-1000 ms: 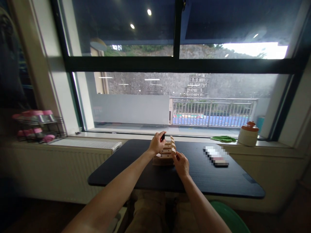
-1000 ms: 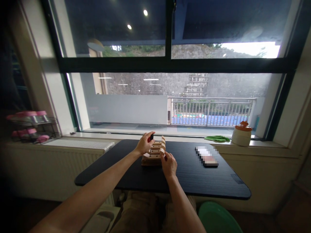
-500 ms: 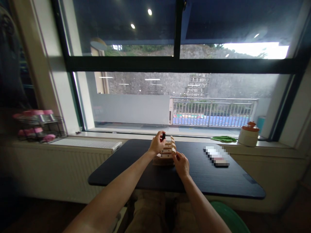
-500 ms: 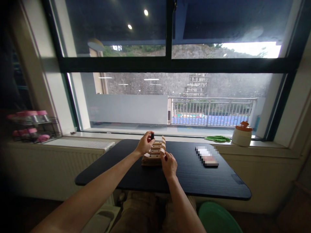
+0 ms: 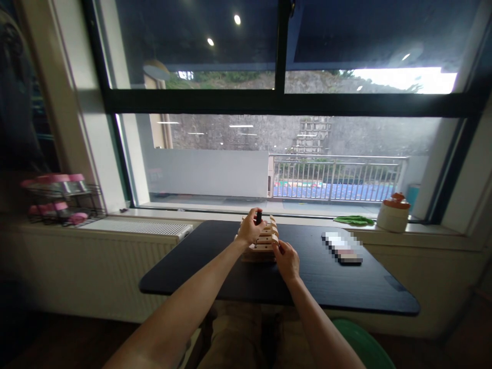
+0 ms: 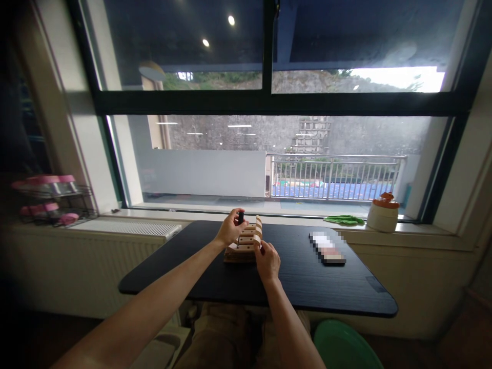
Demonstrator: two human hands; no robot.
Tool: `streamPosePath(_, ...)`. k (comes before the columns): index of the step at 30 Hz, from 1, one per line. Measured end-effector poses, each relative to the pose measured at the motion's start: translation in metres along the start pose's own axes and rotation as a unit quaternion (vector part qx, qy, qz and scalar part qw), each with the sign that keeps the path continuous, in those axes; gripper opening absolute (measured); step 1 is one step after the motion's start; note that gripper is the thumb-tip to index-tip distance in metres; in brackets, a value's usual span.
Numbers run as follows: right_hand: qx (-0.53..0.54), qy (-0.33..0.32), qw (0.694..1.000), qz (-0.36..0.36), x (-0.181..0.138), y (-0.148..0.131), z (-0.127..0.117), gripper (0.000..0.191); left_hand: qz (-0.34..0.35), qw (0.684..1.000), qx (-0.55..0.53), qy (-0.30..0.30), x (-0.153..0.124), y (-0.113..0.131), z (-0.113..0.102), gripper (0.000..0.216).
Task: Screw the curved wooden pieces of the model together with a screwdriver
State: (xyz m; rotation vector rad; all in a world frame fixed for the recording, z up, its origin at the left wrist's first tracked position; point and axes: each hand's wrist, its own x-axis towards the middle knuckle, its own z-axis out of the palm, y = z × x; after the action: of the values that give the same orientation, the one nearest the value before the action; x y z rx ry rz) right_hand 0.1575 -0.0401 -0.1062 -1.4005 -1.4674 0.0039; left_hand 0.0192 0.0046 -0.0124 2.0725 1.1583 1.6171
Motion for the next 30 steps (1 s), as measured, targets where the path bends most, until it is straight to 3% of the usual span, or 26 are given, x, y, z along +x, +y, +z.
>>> streamPosePath(7,-0.003,0.002,1.000,0.005,0.0000,-0.0004,-0.0004,0.045,0.043,0.996,0.070,0.039,0.0046,0.0000,-0.0023,0.030)
streamPosePath(11,-0.002,-0.001,1.000,0.005,0.0002,0.0003,0.0004,0.044,0.058,0.995,0.075,0.025,0.0045,0.0027,-0.0029,0.031)
streamPosePath(30,0.000,-0.008,1.000,0.001,0.0003,0.0010,0.0003,0.043,0.038,0.998,0.056,0.005,0.0063,-0.0014,-0.0041,0.038)
